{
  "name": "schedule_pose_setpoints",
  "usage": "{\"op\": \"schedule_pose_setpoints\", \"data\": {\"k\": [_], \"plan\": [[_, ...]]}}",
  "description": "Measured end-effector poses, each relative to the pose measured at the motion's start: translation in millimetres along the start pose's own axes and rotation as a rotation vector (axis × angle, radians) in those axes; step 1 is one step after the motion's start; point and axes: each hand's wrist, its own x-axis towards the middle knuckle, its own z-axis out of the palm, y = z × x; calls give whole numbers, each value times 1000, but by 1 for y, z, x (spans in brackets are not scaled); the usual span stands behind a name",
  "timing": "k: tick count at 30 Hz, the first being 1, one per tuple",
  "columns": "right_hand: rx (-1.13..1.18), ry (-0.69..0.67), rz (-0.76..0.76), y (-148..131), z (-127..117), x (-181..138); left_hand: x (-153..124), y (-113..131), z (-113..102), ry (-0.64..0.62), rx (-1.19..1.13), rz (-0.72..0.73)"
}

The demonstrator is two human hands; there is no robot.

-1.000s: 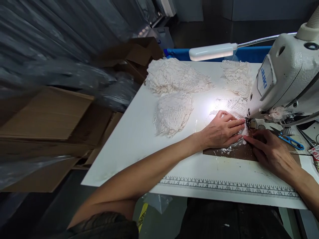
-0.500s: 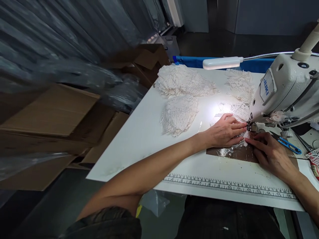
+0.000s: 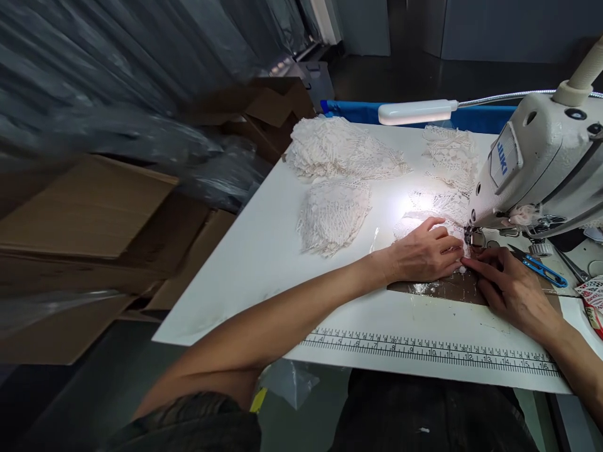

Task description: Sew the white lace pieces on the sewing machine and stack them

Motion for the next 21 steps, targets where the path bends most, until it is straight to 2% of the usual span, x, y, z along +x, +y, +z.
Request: {"op": "schedule_pose_setpoints", "data": {"k": [8,15,18,21], "plan": [[-80,-73,34,1,1,3,0,-2,-1,-105,-82,-94],[-150,-168,89,6,1,10,5,6,2,-160,13,-207],[-100,-134,97,10,2,9,8,13,5,-177,56,-270],[23,-46,137,13,-2,5,10,15,6,-161,44,-293]]}}
